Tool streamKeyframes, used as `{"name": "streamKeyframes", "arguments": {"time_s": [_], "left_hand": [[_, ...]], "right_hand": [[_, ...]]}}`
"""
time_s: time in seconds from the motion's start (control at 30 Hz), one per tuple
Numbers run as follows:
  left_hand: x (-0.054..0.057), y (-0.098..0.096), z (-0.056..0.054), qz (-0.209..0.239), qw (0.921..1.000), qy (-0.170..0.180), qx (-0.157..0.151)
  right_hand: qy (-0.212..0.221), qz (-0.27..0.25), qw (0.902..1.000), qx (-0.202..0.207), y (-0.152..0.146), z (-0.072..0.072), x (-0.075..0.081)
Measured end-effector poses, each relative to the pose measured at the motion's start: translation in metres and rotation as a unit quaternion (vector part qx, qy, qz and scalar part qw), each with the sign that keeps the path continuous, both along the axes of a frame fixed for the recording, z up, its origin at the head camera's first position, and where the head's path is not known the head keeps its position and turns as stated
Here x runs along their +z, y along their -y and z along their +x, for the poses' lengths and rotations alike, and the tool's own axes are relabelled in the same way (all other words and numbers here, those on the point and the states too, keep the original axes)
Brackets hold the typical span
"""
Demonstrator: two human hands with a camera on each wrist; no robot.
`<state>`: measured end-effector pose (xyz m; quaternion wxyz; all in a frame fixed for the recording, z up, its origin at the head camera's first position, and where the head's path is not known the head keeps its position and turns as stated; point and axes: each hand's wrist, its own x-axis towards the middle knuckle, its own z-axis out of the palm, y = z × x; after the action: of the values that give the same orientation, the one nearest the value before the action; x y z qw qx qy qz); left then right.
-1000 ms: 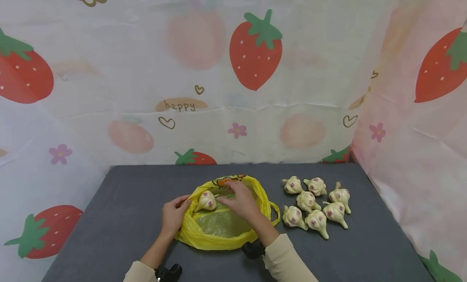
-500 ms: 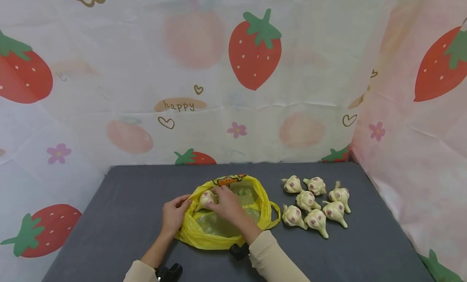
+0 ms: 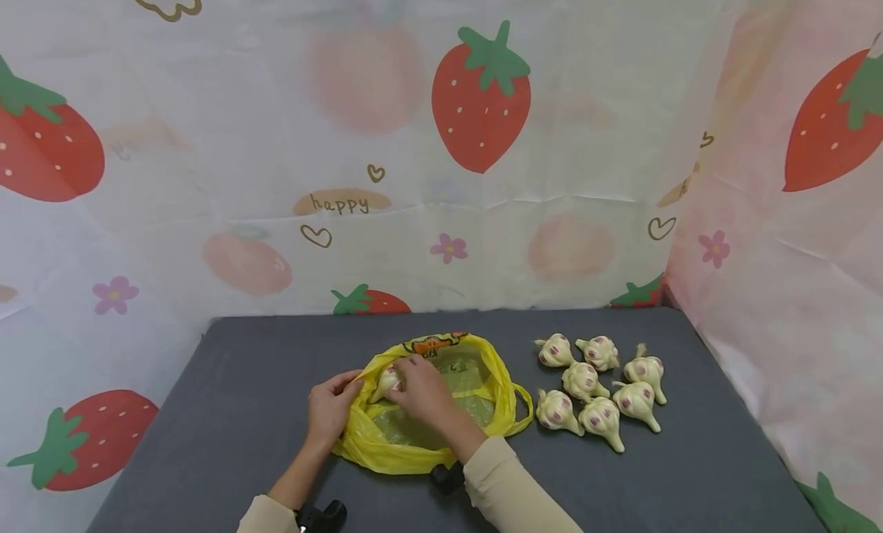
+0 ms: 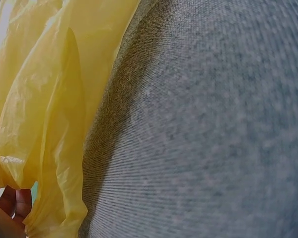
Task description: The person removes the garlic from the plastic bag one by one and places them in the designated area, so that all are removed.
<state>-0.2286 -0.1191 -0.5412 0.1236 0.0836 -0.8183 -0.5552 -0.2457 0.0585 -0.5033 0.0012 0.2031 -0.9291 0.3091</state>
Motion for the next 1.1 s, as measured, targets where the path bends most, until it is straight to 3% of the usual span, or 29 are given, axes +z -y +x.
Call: {"name": "streamKeyframes", "arguments": {"time_s": [0.53, 0.93, 1.1], "left_hand": [[0.0, -0.001, 0.001, 0.013, 0.9999, -0.003, 0.001], [-0.002, 0.0, 0.001, 0.014, 0.9999, -0.009, 0.001], [-0.002, 0.0, 0.002, 0.017, 0.9998, -0.011, -0.001]], "right_hand": [[-0.021, 0.036, 0.9991, 0.008, 0.007, -0.001, -0.005], [-0.067, 0.072, 0.9951, 0.003, 0.008, 0.0, -0.01], [-0.077, 0.065, 0.9949, 0.008, 0.006, 0.0, -0.011]]}}
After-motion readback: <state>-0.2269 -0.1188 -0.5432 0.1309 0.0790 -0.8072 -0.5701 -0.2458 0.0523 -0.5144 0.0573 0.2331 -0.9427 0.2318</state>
